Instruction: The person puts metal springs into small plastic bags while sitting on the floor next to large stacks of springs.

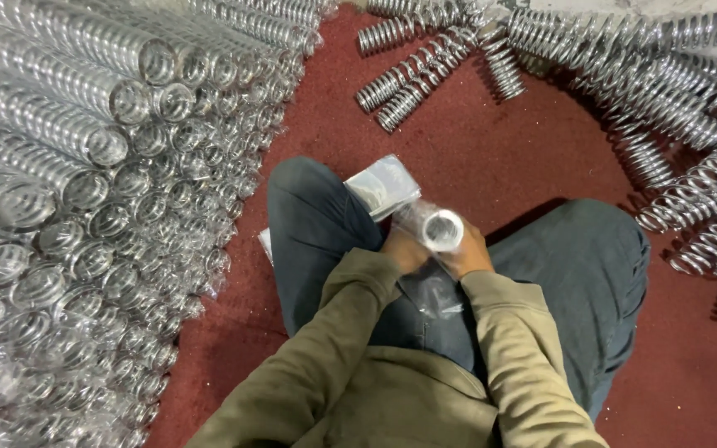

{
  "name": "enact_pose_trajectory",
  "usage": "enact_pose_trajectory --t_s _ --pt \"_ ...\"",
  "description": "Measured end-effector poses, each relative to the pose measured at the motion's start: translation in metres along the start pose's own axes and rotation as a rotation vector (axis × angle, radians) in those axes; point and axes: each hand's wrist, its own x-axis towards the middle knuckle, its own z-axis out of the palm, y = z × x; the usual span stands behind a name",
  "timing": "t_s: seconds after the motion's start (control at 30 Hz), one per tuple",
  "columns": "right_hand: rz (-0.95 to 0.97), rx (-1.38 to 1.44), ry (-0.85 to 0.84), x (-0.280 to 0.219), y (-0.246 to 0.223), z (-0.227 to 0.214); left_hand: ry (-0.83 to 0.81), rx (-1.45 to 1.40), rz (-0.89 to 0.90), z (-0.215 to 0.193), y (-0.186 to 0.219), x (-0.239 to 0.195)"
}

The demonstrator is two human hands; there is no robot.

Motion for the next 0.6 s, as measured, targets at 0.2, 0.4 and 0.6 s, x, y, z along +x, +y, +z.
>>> enact_pose_trajectory --t_s 0.2,0.4,0.6 --pt "-0.107 0.037 -0.102 -0.044 -0.029 -0.014 -0.026 0.134 -0.030 -0.027 0.032 -0.047" --pt "-0.363 0.084 0.192 -0.096 -0.075 -0.063 0.354 -0.239 0.476 -0.050 0.087 -0.138" --pt "-0.921 -0.133 0.527 -0.093 -0.069 -0.065 0.531 0.051 0.669 -0.053 0.082 -0.100"
